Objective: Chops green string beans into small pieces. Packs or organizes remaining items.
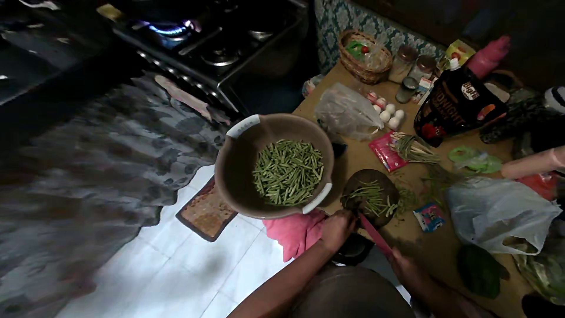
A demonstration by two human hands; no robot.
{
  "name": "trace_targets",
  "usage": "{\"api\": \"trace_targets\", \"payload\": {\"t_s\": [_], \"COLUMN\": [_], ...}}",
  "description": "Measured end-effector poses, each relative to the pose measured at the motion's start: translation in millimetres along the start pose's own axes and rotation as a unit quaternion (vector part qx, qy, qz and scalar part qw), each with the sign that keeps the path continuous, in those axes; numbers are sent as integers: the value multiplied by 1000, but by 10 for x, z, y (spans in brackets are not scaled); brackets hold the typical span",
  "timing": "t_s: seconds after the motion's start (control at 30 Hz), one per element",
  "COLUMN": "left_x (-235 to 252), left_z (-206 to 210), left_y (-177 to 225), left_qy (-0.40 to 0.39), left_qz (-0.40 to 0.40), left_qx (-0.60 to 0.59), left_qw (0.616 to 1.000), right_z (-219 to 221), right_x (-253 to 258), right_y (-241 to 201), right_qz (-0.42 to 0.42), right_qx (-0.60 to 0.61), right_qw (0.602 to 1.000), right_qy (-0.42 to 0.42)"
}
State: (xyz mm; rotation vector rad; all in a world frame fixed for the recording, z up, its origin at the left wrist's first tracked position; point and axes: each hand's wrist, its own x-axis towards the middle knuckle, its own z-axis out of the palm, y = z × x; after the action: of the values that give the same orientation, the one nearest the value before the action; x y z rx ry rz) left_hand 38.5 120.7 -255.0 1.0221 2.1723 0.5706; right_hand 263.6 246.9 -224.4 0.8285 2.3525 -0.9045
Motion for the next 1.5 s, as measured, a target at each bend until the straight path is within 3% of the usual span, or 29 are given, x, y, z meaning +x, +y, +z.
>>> {"api": "trace_targets", "payload": {"t_s": [0.23,0.3,0.37,0.5,0.67,0.8,1.0,1.13,1.33,1.5], "left_x": [382,498,624,710,756,741,98,-235,-233,-179], "left_z": [-247,-367,-426,-365,-306,-374,-472,-249,49,56], "left_y": [895,962,798,384,278,216,112,-54,-217,-224], "left_qy": [34,68,77,2,-25,-5,135,30,-4,-4], "left_qz": [199,187,144,69,54,63,104,2,-28,-15], "left_qx": [-75,-62,22,168,206,179,32,-87,-59,-68], "left_qw": [976,978,986,983,977,982,985,996,998,998], "right_z": [26,-12,-74,-149,-275,-377,-338,-223,-231,-184], "right_x": [-40,-82,-119,-162,-47,7,-11,-123,-238,-230], "right_y": [142,117,73,40,27,-3,132,169,39,6], "right_qz": [-18,4,37,67,88,81,31,-5,5,-14], "right_qx": [7,3,-12,-47,-41,-33,27,81,-20,-47], "right_qw": [999,1000,999,995,993,995,999,989,999,997], "right_qy": [29,13,-23,-54,-71,-47,5,122,40,51]}}
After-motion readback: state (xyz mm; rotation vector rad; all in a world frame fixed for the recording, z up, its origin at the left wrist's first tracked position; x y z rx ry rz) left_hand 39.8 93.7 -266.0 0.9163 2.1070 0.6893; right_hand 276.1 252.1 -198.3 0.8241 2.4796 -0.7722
